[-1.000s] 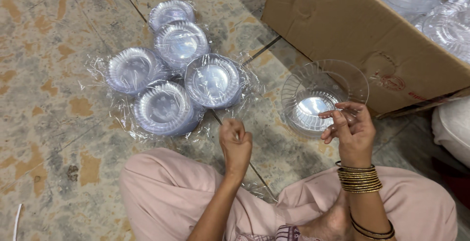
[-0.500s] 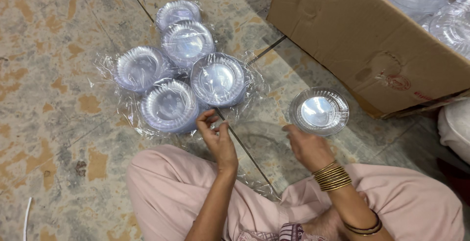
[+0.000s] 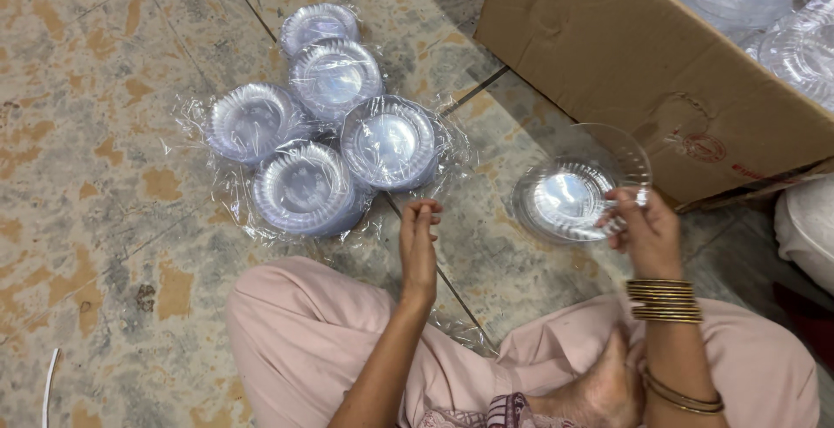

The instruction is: The person sits on the floor and stacks clear plastic plates one by one. They pick up individual plates from a pile and place them into a growing stack, occasionally handing a stack to another person.

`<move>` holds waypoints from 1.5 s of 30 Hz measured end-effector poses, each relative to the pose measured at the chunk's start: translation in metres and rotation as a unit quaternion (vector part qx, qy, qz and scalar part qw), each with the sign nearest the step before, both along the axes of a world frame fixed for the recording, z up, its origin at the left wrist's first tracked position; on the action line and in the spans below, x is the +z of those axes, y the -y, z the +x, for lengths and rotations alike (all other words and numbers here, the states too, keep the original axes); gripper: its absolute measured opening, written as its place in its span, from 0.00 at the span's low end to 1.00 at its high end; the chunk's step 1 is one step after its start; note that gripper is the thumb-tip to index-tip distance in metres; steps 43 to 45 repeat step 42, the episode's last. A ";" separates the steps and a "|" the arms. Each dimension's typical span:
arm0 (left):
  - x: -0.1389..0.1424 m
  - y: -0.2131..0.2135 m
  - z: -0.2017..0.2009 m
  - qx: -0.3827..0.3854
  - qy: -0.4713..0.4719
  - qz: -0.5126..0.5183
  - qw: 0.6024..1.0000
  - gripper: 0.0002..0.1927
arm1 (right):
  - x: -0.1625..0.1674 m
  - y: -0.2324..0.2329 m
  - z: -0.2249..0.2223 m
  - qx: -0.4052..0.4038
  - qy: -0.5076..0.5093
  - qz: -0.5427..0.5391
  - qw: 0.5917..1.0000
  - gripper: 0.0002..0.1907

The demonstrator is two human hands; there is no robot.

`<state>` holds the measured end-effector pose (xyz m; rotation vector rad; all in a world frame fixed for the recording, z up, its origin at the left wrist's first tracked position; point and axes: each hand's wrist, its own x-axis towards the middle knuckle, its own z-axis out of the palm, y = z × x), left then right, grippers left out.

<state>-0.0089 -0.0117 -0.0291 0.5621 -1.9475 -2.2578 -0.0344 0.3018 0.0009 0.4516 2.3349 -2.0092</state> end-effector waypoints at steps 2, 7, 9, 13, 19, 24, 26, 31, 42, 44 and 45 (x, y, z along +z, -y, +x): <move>-0.005 -0.009 -0.001 -0.025 0.004 -0.002 1.000 0.22 | -0.001 -0.016 -0.004 0.020 -0.003 0.119 0.993 0.18; -0.012 -0.050 -0.028 -0.139 0.140 -0.030 0.980 0.40 | -0.011 -0.028 -0.013 0.031 0.022 0.490 0.871 0.37; -0.009 -0.075 -0.046 -0.172 0.195 -0.024 0.965 0.46 | -0.010 -0.022 -0.020 0.047 0.117 0.443 0.888 0.38; 0.000 -0.128 -0.079 -0.183 0.253 0.084 0.946 0.52 | 0.004 0.002 -0.028 0.086 0.082 0.322 0.939 0.34; 0.006 -0.155 -0.087 -0.195 0.164 0.020 0.967 0.55 | 0.020 0.006 -0.029 0.030 0.179 0.212 0.960 0.37; 0.006 -0.147 -0.067 -0.198 0.219 -0.153 0.943 0.47 | 0.023 -0.003 -0.032 -0.008 0.148 0.397 0.906 0.39; 0.006 -0.137 -0.053 -0.221 0.196 -0.166 0.941 0.45 | 0.022 -0.004 -0.024 -0.045 0.144 0.387 0.910 0.47; -0.007 -0.092 -0.031 -0.197 0.151 -0.132 0.959 0.38 | 0.041 0.001 -0.005 0.027 0.246 0.406 0.880 0.31; -0.072 -0.093 -0.052 -0.197 0.108 0.063 0.972 0.21 | 0.162 -0.021 -0.050 0.116 -0.118 0.035 0.986 0.13; -0.072 -0.093 -0.052 -0.197 0.108 0.063 0.972 0.21 | 0.162 -0.021 -0.050 0.116 -0.118 0.035 0.986 0.13; -0.072 -0.093 -0.052 -0.197 0.108 0.063 0.972 0.21 | 0.162 -0.021 -0.050 0.116 -0.118 0.035 0.986 0.13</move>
